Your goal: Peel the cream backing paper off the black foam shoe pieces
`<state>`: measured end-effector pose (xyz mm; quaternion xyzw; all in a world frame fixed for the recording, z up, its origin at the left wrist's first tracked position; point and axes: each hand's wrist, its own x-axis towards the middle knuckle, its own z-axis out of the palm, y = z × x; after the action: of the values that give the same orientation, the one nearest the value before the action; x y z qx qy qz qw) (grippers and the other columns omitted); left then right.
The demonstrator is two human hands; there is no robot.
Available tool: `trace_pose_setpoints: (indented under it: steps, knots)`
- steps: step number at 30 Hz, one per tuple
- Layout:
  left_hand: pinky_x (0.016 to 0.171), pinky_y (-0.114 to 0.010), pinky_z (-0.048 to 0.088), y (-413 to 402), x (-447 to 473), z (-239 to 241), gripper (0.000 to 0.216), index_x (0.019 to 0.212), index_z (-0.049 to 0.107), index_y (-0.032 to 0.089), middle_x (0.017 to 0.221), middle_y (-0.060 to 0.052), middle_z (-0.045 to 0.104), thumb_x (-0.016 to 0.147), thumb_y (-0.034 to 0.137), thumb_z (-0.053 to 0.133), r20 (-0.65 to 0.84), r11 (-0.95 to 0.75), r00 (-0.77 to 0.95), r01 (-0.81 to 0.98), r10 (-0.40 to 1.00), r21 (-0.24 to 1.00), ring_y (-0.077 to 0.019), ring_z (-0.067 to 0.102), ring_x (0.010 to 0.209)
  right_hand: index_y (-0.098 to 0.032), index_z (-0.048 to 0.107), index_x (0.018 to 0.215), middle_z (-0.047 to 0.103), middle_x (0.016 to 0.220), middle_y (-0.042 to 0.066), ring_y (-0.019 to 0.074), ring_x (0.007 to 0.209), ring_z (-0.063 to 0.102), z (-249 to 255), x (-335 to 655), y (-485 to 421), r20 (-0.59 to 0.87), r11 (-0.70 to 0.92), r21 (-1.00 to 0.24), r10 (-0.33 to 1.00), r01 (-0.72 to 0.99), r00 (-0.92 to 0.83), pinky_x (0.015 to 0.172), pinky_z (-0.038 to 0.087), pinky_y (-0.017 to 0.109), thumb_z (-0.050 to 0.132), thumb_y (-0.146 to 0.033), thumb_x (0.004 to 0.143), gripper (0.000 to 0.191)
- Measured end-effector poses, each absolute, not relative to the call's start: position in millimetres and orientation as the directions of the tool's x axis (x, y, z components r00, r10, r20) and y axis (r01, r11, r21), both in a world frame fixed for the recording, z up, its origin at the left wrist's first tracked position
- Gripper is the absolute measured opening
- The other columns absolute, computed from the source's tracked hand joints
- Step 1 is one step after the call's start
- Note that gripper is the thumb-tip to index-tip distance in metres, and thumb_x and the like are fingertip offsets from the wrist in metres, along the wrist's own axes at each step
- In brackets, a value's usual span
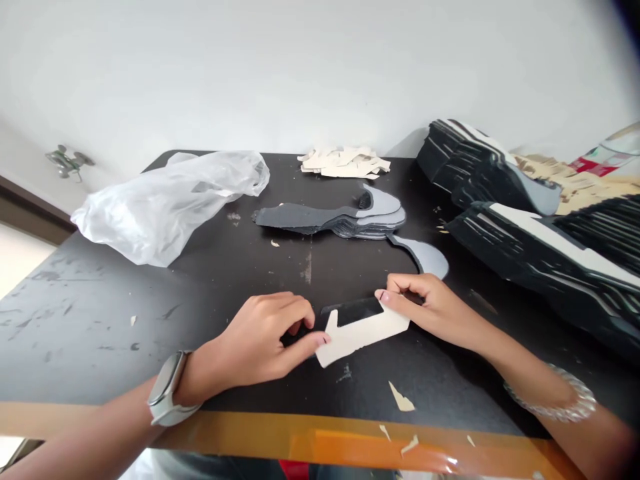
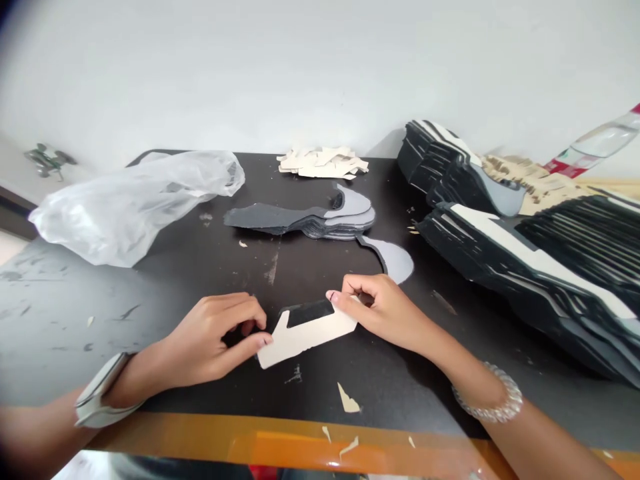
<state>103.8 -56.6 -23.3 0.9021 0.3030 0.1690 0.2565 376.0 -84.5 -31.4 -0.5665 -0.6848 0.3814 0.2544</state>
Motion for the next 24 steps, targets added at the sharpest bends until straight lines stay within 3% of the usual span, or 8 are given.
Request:
trace_pose_setpoints:
  steps: [3,5,10,17,24]
  knots:
    - [0.054,-0.024,0.031,-58,103,-24,0.047,0.076,0.052,0.017,0.069,0.001,0.054,0.075,0.062,0.062,0.129,-0.734,0.813,0.430,0.568,0.526,-0.0125,0.048,0.060,-0.020,0.039,0.058,0.031,0.054,-0.005,0.0087,0.051,0.028,-34,374,-85,-0.066,0.084,-0.772,0.975,0.630,-0.212,0.046,0.020,0.024,0.054,-0.048,0.086,0.043]
    - [0.054,-0.024,0.031,-60,103,-25,0.052,0.077,0.051,0.017,0.069,0.001,0.053,0.072,0.067,0.062,0.115,-0.733,0.813,0.441,0.570,0.517,-0.0128,0.048,0.060,-0.020,0.039,0.058,0.032,0.053,-0.005,0.0086,0.051,0.029,-35,373,-85,-0.067,0.090,-0.756,0.975,0.648,-0.213,0.046,0.021,0.024,0.055,-0.047,0.086,0.042]
    - [0.056,-0.025,0.032,-62,101,-34,0.031,0.078,0.049,0.017,0.072,0.001,0.055,0.085,0.046,0.058,0.138,-0.771,0.826,0.432,0.546,0.468,-0.0133,0.048,0.063,-0.020,0.037,0.057,0.030,0.052,-0.006,0.0082,0.048,0.027,-36,373,-85,-0.074,0.100,-0.722,0.973,0.684,-0.221,0.045,0.020,0.025,0.054,-0.048,0.086,0.044]
    - [0.052,-0.027,0.030,-68,103,-30,0.044,0.073,0.050,0.017,0.066,-0.001,0.054,0.082,0.059,0.056,0.185,-0.852,0.875,0.353,0.447,0.386,-0.0143,0.044,0.058,-0.021,0.035,0.055,0.027,0.050,-0.006,0.0084,0.046,0.026,-38,375,-87,-0.070,0.126,-0.767,0.958,0.629,-0.277,0.043,0.020,0.026,0.055,-0.049,0.086,0.047]
    - [0.048,-0.027,0.029,-69,101,-33,0.023,0.073,0.052,0.016,0.065,0.000,0.054,0.084,0.036,0.054,0.176,-0.841,0.871,0.361,0.458,0.404,-0.0129,0.045,0.053,-0.021,0.037,0.058,0.030,0.051,-0.006,0.0078,0.045,0.028,-39,374,-89,-0.052,0.142,-0.770,0.958,0.622,-0.282,0.043,0.020,0.025,0.056,-0.045,0.086,0.042]
